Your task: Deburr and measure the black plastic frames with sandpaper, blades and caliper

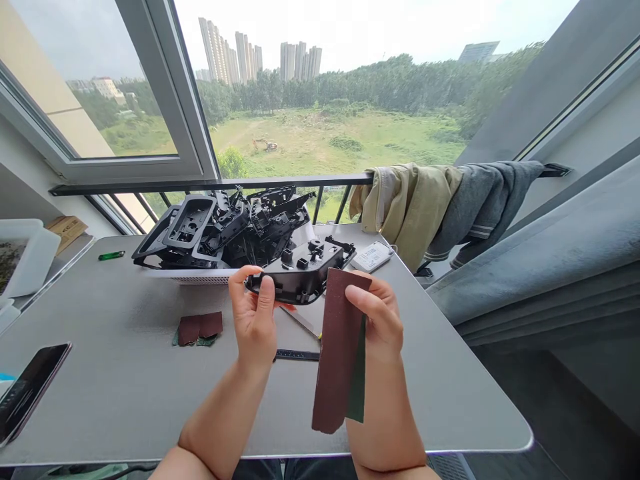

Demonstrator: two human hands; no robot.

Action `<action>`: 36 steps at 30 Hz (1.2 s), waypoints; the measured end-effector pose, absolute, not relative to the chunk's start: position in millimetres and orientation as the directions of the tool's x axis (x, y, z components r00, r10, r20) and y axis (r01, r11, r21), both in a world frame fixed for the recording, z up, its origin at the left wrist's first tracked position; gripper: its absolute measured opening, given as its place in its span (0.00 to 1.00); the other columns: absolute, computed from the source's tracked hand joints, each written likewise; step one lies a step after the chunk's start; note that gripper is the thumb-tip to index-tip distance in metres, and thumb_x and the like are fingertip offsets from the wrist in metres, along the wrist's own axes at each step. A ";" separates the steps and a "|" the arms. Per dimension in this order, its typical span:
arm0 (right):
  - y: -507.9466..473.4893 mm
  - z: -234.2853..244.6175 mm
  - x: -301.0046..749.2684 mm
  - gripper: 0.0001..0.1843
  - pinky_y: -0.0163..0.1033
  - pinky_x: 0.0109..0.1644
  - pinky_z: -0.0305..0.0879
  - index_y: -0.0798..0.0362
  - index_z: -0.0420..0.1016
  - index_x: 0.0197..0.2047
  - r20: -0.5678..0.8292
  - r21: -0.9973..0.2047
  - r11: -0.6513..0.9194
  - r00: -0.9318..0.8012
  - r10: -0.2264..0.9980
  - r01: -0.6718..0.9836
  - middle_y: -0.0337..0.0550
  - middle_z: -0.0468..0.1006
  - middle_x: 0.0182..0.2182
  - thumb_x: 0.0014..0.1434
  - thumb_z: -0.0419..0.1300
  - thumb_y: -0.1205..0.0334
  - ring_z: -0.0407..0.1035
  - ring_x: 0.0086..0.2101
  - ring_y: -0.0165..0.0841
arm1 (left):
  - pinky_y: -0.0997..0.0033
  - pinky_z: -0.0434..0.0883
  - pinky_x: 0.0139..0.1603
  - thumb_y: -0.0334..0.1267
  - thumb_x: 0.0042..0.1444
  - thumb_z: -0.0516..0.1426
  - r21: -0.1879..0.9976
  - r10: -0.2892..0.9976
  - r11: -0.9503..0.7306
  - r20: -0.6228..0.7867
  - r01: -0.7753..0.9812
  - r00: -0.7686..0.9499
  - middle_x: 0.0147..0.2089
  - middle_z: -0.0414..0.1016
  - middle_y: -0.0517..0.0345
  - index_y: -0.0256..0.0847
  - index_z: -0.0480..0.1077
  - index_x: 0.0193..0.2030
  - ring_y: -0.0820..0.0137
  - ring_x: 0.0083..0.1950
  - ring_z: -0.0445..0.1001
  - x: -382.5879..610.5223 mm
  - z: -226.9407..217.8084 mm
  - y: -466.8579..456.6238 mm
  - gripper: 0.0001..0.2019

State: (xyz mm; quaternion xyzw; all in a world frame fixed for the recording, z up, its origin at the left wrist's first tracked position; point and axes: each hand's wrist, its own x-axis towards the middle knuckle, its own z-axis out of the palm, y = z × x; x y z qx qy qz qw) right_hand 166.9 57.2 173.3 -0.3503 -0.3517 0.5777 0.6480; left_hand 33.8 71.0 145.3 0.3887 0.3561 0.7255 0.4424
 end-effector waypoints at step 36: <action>60.9 165.2 162.9 0.12 0.34 0.17 0.55 0.52 0.74 0.22 0.110 -0.903 0.143 0.105 0.988 -0.405 0.37 0.70 0.16 0.46 0.65 0.53 0.60 0.15 0.28 | 0.74 0.74 0.34 0.39 0.48 0.69 0.836 0.923 -0.378 0.310 -0.397 -0.226 0.39 0.73 0.63 0.50 0.60 0.50 0.74 0.33 0.75 32.1 145.5 67.8 0.26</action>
